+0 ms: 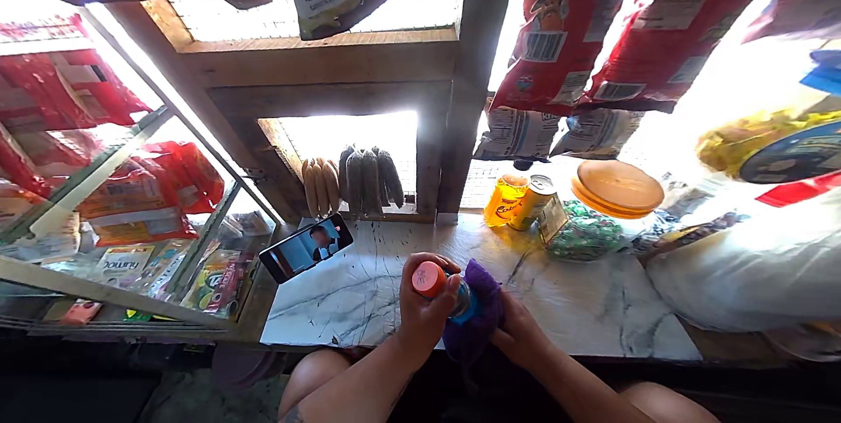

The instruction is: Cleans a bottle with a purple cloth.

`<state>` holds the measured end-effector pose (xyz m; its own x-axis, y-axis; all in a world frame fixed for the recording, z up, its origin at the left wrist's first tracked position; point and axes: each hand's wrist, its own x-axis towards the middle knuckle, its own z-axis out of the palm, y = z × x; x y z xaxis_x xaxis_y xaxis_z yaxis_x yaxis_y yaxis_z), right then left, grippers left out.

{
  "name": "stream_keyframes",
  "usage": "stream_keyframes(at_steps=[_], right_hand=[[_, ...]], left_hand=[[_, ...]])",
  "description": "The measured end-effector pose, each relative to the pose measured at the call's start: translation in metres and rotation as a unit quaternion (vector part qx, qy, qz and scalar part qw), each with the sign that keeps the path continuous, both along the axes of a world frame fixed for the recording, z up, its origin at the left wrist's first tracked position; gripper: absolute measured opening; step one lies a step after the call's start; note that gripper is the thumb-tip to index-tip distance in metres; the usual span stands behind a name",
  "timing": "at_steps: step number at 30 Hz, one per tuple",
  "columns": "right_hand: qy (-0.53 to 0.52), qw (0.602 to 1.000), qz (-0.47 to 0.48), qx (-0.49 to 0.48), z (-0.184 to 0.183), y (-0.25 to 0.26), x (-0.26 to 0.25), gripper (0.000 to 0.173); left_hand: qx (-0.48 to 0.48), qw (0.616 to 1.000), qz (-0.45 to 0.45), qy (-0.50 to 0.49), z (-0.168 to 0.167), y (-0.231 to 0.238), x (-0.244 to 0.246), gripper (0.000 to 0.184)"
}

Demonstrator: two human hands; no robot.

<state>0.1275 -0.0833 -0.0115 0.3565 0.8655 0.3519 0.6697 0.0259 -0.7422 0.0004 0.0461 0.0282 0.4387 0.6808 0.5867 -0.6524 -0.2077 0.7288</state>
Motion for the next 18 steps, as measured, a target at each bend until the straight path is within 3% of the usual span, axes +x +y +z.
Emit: stream_keyframes(at_steps=[9, 18], right_hand=[[-0.04, 0.986, 0.157, -0.026, 0.011, -0.006, 0.027, 0.054], [0.024, 0.978, 0.206, -0.038, 0.014, -0.009, 0.042, 0.039]], left_hand=[[-0.015, 1.0, -0.002, 0.014, 0.001, 0.006, 0.0, 0.021], [-0.022, 1.0, -0.005, 0.019, 0.001, 0.007, 0.002, 0.021]])
